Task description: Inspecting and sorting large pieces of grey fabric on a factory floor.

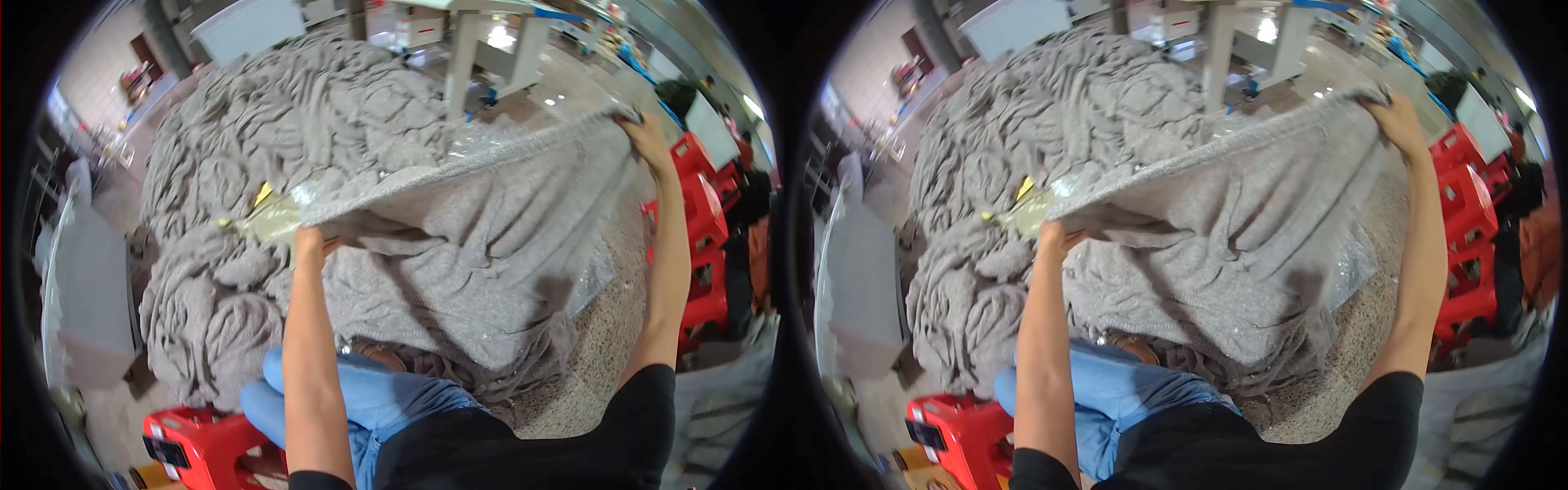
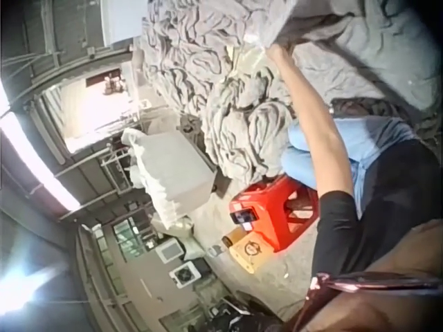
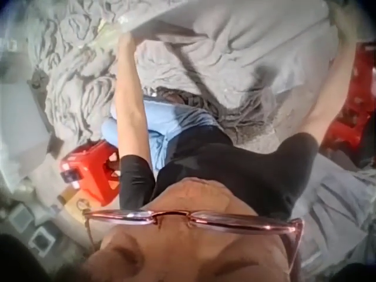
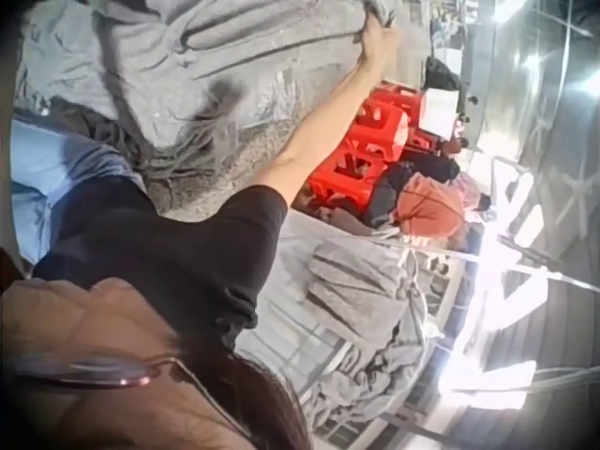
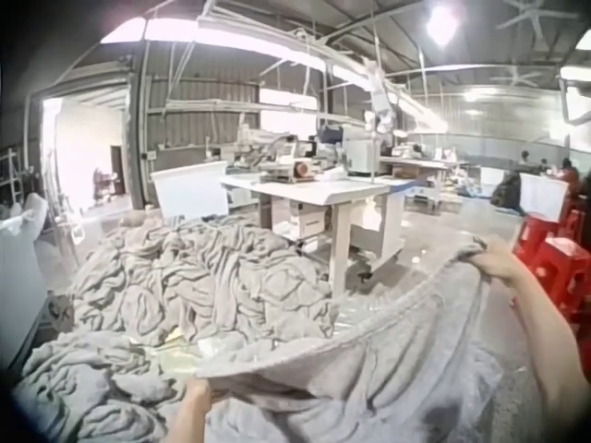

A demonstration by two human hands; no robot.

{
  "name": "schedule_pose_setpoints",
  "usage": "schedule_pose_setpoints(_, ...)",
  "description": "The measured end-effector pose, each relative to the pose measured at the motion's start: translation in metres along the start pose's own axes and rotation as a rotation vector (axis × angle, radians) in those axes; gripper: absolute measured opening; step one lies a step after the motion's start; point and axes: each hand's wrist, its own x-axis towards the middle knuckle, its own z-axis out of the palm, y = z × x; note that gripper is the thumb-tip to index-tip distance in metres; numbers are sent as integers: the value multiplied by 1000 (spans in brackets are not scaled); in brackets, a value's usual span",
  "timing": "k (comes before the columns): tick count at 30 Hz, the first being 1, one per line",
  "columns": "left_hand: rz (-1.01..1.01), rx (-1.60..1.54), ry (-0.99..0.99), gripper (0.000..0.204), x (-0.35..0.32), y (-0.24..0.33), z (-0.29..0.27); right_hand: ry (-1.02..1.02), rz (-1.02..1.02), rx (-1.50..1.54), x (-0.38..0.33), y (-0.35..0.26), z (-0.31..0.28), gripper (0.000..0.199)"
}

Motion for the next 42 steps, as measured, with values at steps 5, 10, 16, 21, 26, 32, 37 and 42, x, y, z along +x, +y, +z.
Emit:
schedule_pose_setpoints(5, 1141, 987, 71, 48, 55, 67, 5, 610, 77, -14, 30, 18, -32, 36)
schedule_pose_setpoints(10, 1676, 796, -129, 33, -54, 139, 54, 650, -193, 839, -61, -11, -65, 19)
schedule_pose_setpoints(16, 1277, 1207, -522, 38, -32, 34, -69, -618, 451, -150, -182, 19, 8, 47)
schedule_pose_setpoints(21, 669, 1882, -421, 34, -37, -62, -132, -1107, 395, -173, -315, 111, 183, 60)
schedule_pose_setpoints(26, 109, 1695, -329, 31, -9, -105, -216, -1129, 230, 218, -334, 68, 258, 41)
schedule_pose_setpoints(32, 504, 1653, 730, 33, -67, -83, -310, -1142, 109, 185, -312, 33, 294, 25)
schedule_pose_setpoints(37, 263, 1327, 1091, 50, -79, -55, -368, -1132, 8, 230, -310, 1, 300, 21)
schedule_pose_setpoints(42, 61, 1001, 1342, 90, -84, -16, -398, -1135, -140, 147, -317, 32, 321, 20)
